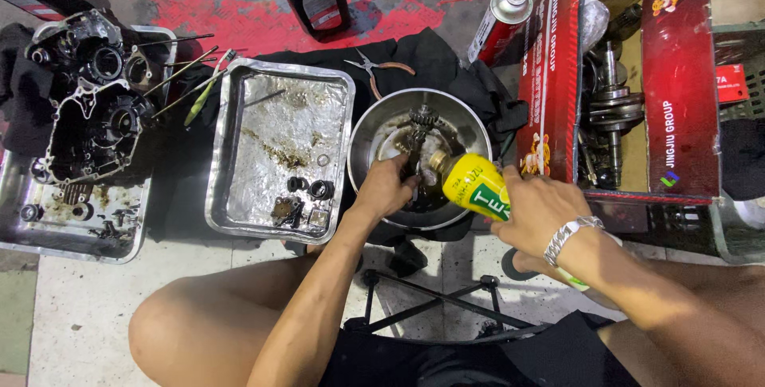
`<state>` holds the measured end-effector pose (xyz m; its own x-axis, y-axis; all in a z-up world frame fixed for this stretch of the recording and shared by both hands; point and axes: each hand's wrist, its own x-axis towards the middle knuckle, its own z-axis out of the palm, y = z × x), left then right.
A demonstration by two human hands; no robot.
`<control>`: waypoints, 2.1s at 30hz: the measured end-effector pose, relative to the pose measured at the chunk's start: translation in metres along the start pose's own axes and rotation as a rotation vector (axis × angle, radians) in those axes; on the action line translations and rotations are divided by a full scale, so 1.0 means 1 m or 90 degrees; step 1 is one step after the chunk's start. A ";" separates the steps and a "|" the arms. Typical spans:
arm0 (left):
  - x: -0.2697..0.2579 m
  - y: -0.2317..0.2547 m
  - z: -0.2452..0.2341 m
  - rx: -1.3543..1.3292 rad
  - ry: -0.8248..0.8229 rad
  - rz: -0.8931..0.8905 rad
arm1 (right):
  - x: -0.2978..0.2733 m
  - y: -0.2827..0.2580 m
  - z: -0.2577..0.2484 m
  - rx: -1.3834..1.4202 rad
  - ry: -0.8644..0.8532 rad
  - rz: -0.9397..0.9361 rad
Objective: The person cleans small mechanical parts by pouring a yellow liquid from a bottle into a metal bowl and scrubbing each part with a toothbrush. The person handles several small metal components one at a time, rinsing and brushing them before placing them into a tray.
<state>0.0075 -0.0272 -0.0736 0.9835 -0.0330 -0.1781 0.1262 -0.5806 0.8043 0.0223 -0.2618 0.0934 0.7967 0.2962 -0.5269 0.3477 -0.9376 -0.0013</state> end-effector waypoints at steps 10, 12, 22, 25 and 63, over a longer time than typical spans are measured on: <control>0.009 0.013 -0.034 -0.310 -0.153 -0.183 | 0.016 0.022 0.041 0.353 0.138 0.036; 0.010 0.015 -0.043 -0.284 -0.146 -0.202 | 0.019 0.032 0.056 0.421 0.185 0.042; 0.006 0.038 -0.070 -0.483 -0.134 -0.282 | 0.012 0.040 0.037 0.596 0.435 -0.095; -0.001 0.039 -0.073 -0.503 -0.143 -0.270 | 0.043 0.036 0.012 0.582 0.524 -0.209; -0.019 -0.001 -0.052 -0.228 -0.249 -0.148 | 0.153 -0.006 0.005 0.543 0.058 -0.307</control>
<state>-0.0043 0.0162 -0.0414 0.8119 -0.2758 -0.5146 0.4360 -0.2997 0.8486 0.1397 -0.2114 0.0083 0.7105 0.6613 -0.2407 0.2006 -0.5182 -0.8314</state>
